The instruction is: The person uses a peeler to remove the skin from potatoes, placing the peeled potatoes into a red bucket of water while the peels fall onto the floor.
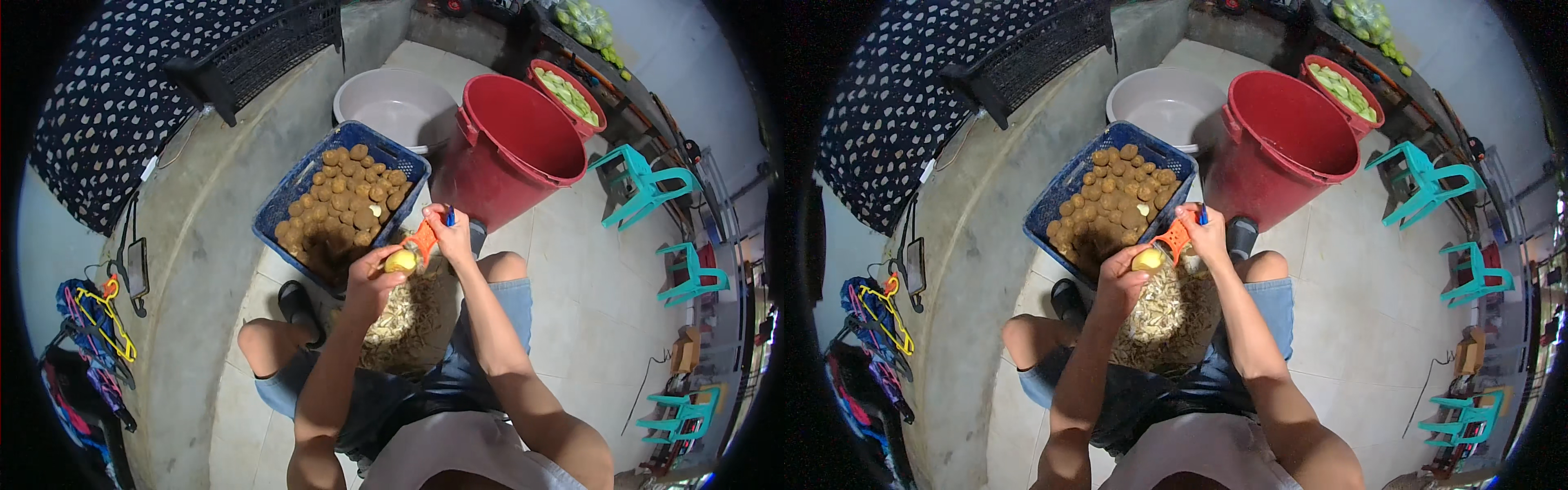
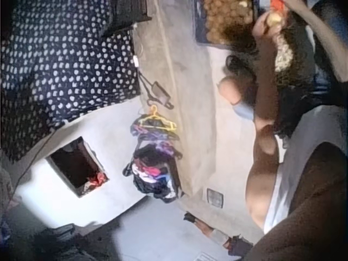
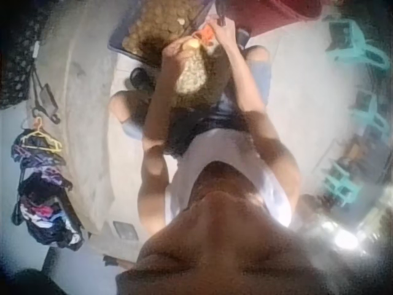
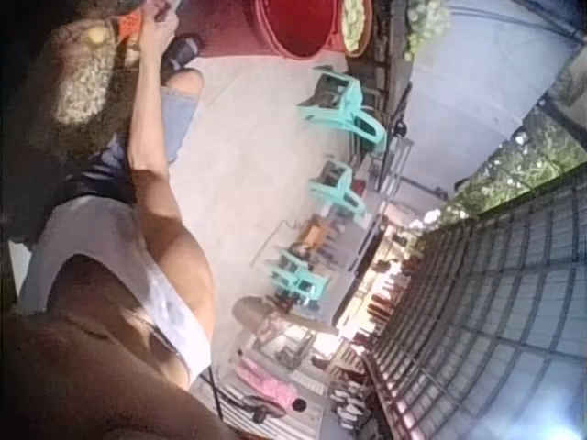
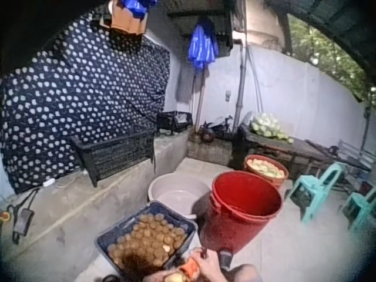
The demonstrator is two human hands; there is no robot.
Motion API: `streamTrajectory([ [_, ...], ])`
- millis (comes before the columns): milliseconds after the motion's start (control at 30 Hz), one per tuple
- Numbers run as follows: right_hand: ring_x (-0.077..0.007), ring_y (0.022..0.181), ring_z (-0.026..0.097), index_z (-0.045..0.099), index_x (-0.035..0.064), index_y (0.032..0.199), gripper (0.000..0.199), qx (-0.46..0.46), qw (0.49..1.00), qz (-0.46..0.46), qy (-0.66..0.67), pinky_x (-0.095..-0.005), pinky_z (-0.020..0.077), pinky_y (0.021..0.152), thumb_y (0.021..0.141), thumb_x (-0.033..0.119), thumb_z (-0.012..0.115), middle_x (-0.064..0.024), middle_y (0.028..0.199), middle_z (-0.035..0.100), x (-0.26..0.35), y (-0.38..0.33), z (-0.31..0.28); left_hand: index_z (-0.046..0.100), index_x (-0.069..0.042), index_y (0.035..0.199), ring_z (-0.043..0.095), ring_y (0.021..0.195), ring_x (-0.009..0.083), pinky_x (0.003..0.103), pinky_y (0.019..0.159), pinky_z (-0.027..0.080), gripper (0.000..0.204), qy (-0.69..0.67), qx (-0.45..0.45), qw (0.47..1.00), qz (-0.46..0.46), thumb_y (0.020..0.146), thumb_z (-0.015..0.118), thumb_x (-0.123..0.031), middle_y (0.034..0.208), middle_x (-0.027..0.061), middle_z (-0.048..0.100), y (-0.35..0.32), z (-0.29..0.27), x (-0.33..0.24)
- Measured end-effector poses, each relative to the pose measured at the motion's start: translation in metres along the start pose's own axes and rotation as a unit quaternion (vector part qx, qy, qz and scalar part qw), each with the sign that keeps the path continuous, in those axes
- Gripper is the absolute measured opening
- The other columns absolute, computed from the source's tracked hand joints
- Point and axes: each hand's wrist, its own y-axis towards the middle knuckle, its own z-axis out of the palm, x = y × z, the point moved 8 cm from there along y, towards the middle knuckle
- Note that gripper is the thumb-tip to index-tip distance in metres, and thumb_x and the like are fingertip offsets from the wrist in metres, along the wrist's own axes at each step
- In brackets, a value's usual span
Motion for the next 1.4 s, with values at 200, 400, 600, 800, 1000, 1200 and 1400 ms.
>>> streamTrajectory([
  [200, -0.0041, 0.063, 0.052, 0.070, 0.0003, 0.084, 0.022, -0.009, 1.000, -0.003, 0.028, -0.0219, 0.0419, 0.057, 0.087, 0.022, 0.073, 0.0036, 0.069, 0.060, 0.037, -0.007, 0.008, 0.050, 0.010, 0.124, 0.058, 0.109, 0.0209, 0.033, 0.096, 0.045, 0.049, -0.057, -0.023, 0.997, 0.037, 0.077, 0.063, 0.008, 0.117, 0.0143, 0.059, -0.004, -0.012, -0.007],
  [400, -0.0047, 0.064, 0.052, 0.069, -0.0009, 0.085, 0.028, -0.020, 1.000, 0.010, 0.019, -0.0225, 0.0423, 0.058, 0.086, 0.026, 0.074, 0.0029, 0.070, 0.061, 0.016, 0.002, 0.005, 0.052, 0.010, 0.122, 0.060, 0.104, 0.0193, 0.031, 0.093, 0.048, 0.048, -0.126, -0.004, 0.992, -0.001, 0.076, 0.065, 0.010, 0.113, 0.0131, 0.061, 0.000, -0.007, -0.004],
  [600, -0.0050, 0.063, 0.051, 0.069, -0.0009, 0.085, 0.028, -0.042, 0.996, 0.041, 0.069, -0.0227, 0.0419, 0.058, 0.087, 0.027, 0.073, 0.0028, 0.070, 0.061, 0.003, 0.004, -0.008, 0.053, 0.009, 0.120, 0.060, 0.104, 0.0189, 0.031, 0.093, 0.048, 0.046, -0.225, 0.036, 0.973, -0.039, 0.076, 0.064, 0.008, 0.114, 0.0131, 0.061, 0.002, 0.006, -0.004],
  [800, -0.0046, 0.063, 0.051, 0.069, 0.0004, 0.084, 0.024, -0.030, 0.999, 0.033, 0.029, -0.0229, 0.0420, 0.058, 0.086, 0.024, 0.074, 0.0036, 0.070, 0.060, 0.008, 0.003, -0.006, 0.047, 0.009, 0.128, 0.058, 0.108, 0.0211, 0.035, 0.097, 0.045, 0.053, -0.049, 0.013, 0.999, 0.005, 0.078, 0.064, 0.002, 0.118, 0.0148, 0.058, 0.003, -0.003, 0.003],
  [1000, -0.0047, 0.062, 0.050, 0.069, 0.0006, 0.085, 0.023, -0.018, 1.000, -0.002, 0.011, -0.0224, 0.0403, 0.056, 0.087, 0.023, 0.073, 0.0041, 0.069, 0.059, 0.030, -0.003, 0.003, 0.045, 0.009, 0.129, 0.053, 0.115, 0.0205, 0.035, 0.101, 0.041, 0.056, -0.025, 0.022, 0.999, 0.034, 0.078, 0.064, -0.002, 0.122, 0.0137, 0.055, 0.001, 0.002, -0.003],
  [1200, -0.0046, 0.063, 0.051, 0.069, -0.0003, 0.086, 0.025, -0.031, 0.997, 0.009, 0.067, -0.0227, 0.0413, 0.057, 0.088, 0.024, 0.073, 0.0031, 0.070, 0.060, 0.019, -0.005, 0.005, 0.048, 0.009, 0.124, 0.056, 0.108, 0.0186, 0.033, 0.097, 0.043, 0.051, -0.128, 0.022, 0.991, 0.022, 0.077, 0.066, -0.001, 0.116, 0.0121, 0.058, 0.000, 0.002, -0.001],
  [1400, -0.0043, 0.063, 0.050, 0.069, 0.0004, 0.085, 0.025, -0.042, 0.995, 0.028, 0.080, -0.0226, 0.0401, 0.056, 0.087, 0.025, 0.073, 0.0034, 0.069, 0.060, 0.003, -0.002, 0.000, 0.051, 0.007, 0.121, 0.060, 0.099, 0.0172, 0.030, 0.091, 0.048, 0.050, -0.170, 0.030, 0.985, 0.004, 0.075, 0.070, 0.000, 0.109, 0.0099, 0.061, 0.004, 0.007, 0.001],
])
